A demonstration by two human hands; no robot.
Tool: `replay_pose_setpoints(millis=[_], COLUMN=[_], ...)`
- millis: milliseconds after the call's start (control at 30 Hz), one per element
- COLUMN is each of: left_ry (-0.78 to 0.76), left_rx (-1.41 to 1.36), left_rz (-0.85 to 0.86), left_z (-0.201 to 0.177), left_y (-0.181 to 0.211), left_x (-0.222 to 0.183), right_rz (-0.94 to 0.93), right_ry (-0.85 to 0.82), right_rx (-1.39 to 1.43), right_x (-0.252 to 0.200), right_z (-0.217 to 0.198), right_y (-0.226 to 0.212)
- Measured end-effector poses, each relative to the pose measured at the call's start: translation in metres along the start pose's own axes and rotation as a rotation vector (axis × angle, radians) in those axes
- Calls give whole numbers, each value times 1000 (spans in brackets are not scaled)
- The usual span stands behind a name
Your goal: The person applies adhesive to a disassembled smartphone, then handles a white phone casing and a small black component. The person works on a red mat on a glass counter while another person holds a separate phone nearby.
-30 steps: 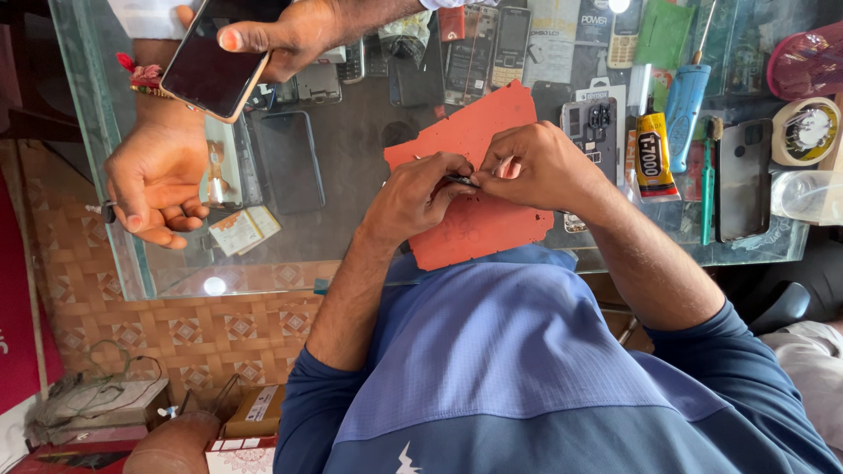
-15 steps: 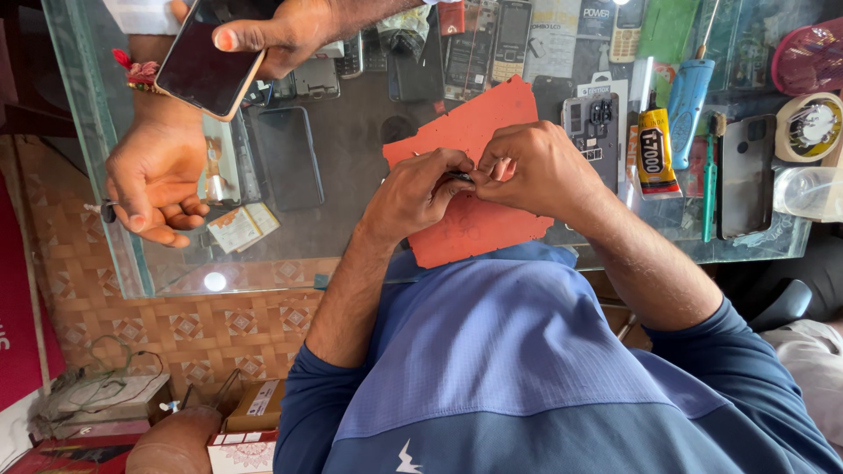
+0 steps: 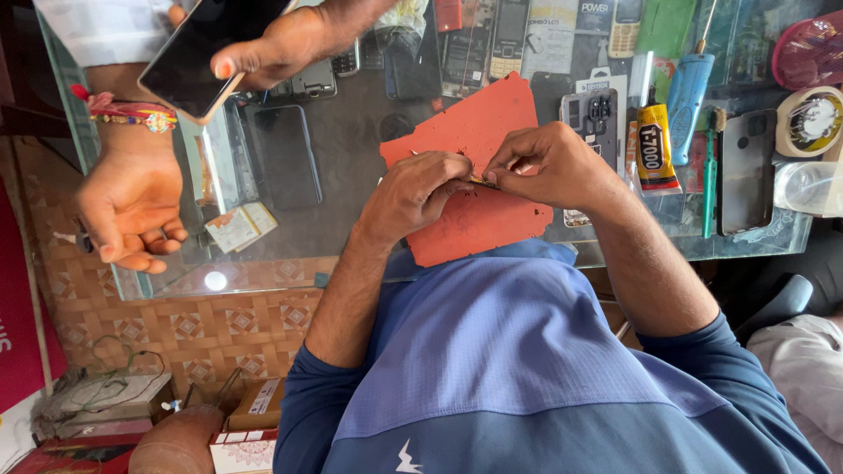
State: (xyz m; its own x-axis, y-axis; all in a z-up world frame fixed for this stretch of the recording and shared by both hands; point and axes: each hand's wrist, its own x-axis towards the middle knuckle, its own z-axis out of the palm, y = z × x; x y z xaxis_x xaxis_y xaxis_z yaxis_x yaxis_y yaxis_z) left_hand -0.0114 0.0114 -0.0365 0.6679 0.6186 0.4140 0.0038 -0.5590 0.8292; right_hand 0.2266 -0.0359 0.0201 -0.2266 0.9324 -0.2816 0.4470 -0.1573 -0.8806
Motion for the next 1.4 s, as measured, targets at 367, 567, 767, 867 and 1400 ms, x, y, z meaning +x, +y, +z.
replay_pose_setpoints(millis=[367, 567, 767, 867, 1400], left_ry=[0, 28, 25, 18, 16], left_rx=[19, -5, -34, -45, -136], left_rz=[11, -12, -47, -64, -74], left_z=[-2, 2, 7, 7, 6], left_y=[2, 0, -7, -8, -7], left_x=[1, -1, -5, -6, -5], right_rz=[-11, -7, -17, -51, -50], right_ry=[43, 36, -60, -35, 4], right_rx=[-182, -378, -412, -422, -458], right_x=[5, 12, 23, 23, 22], right_z=[5, 4, -3, 0, 6], right_y=[-14, -23, -23, -23, -17])
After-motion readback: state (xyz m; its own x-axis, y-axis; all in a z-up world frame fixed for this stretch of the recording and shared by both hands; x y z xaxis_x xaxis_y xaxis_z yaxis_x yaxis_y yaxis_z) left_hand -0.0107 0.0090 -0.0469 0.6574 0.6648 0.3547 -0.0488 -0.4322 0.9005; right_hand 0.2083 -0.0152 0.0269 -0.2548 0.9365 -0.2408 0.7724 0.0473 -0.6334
